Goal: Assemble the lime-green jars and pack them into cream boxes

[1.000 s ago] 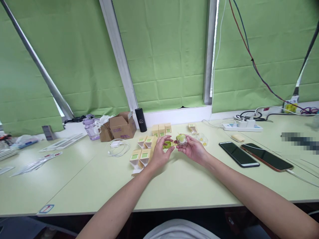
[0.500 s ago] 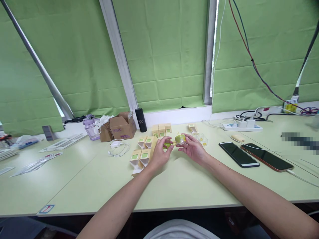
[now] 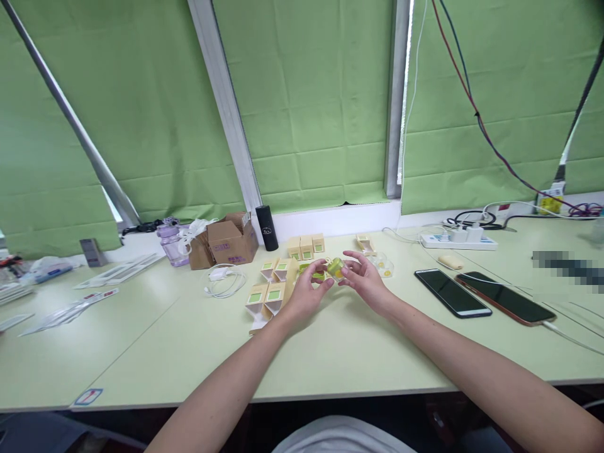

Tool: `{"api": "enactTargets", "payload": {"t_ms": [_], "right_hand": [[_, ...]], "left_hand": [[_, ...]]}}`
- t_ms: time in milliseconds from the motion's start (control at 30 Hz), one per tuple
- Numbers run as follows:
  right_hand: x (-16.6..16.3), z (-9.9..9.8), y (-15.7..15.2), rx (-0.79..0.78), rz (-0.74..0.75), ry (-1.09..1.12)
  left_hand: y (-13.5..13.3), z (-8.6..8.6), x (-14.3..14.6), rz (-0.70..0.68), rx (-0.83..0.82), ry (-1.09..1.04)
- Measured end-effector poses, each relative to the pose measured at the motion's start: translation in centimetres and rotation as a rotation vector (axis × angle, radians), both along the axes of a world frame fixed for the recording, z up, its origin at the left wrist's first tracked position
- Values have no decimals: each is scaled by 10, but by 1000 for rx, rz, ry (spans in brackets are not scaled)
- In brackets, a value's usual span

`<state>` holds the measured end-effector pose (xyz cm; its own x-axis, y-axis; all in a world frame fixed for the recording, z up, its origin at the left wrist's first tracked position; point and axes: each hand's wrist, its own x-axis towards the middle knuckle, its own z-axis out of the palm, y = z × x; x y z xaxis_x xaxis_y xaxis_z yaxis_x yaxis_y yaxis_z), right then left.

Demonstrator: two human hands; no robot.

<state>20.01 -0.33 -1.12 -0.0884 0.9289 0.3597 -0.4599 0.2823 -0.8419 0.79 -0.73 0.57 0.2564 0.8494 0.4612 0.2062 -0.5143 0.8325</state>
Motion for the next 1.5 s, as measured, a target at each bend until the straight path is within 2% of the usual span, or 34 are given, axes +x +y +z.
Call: {"api": "enactTargets", "payload": {"t_ms": [300, 533, 633, 800, 967, 1100, 1200, 1233, 1300, 1500], "right_hand": [[-4, 0, 3, 89, -154, -174], [-2, 2, -3, 147, -84, -155], [1, 5, -4, 185, -103, -124], [9, 7, 7, 156, -325, -120], [38, 14, 26, 171, -618, -180], [65, 14, 48, 145, -795, -242], [78, 11, 67, 52, -862, -378], [81, 10, 73, 25, -871, -490], [87, 10, 84, -19, -852, -854], [103, 18, 109, -85, -794, -1239]], "left_hand": [[4, -2, 0, -74, -43, -93], [10, -4, 0, -176, -93, -192], [12, -4, 0, -179, -78, -221], [12, -3, -3, -122, -55, -193], [2, 3, -8, 30, 54, 51], [-5, 6, -11, 74, 128, 192], [-7, 7, -11, 94, 182, 296], [-8, 6, -11, 95, 192, 333], [-7, 4, -12, 94, 198, 408], [-6, -2, -11, 62, 223, 543]]}}
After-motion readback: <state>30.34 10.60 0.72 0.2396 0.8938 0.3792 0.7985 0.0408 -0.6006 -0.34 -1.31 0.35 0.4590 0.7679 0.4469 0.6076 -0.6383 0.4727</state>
